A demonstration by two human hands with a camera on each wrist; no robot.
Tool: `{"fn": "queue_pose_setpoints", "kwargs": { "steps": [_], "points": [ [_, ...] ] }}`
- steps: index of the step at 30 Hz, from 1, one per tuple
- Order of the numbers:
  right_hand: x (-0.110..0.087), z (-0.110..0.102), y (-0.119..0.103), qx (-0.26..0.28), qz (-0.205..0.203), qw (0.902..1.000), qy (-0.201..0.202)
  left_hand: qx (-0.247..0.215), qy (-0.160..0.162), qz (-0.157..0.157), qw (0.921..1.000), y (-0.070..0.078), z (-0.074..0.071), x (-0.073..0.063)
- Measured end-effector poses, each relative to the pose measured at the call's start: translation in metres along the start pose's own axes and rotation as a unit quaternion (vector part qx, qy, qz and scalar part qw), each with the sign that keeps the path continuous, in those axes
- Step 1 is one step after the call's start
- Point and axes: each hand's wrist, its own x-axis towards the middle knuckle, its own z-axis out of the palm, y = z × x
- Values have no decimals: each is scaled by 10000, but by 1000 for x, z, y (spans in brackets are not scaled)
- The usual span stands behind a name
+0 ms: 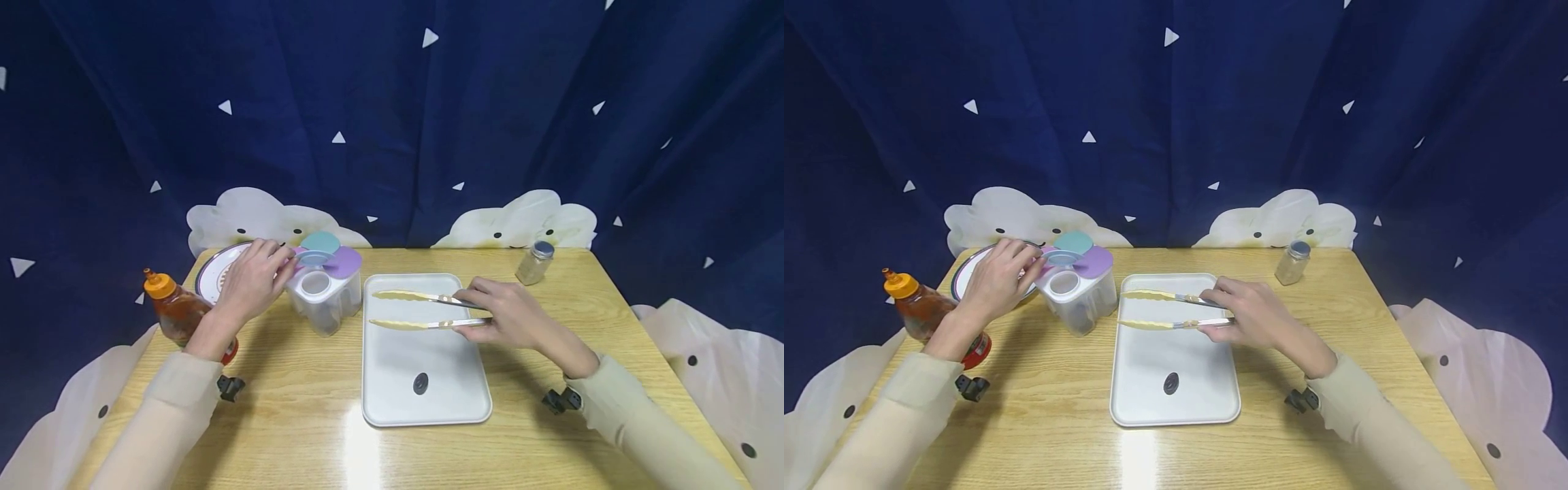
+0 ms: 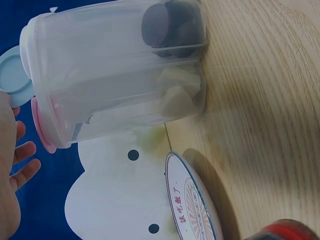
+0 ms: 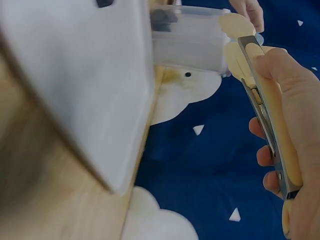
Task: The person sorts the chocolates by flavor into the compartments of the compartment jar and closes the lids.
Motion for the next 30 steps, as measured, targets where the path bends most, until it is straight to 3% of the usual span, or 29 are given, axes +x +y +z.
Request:
{"fn": "queue_pose_setpoints", "kwargs": {
  "steps": [9, 15, 22, 30],
  "points": [
    [-57, -8, -13, -210, 336, 9986, -349, -23, 4, -16, 10000, 2, -1, 2],
    [-86, -4, -26, -215, 430, 9979, -443, -38, -11, -46, 10000, 1, -2, 2],
    [-109, 3, -38, -53, 546, 9975, -443, -25, -40, -62, 10000, 2, -2, 1],
    [-122, 7, -44, 33, 816, 9951, -564, -36, -94, -111, 9999, 2, -1, 1]
  ]
}}
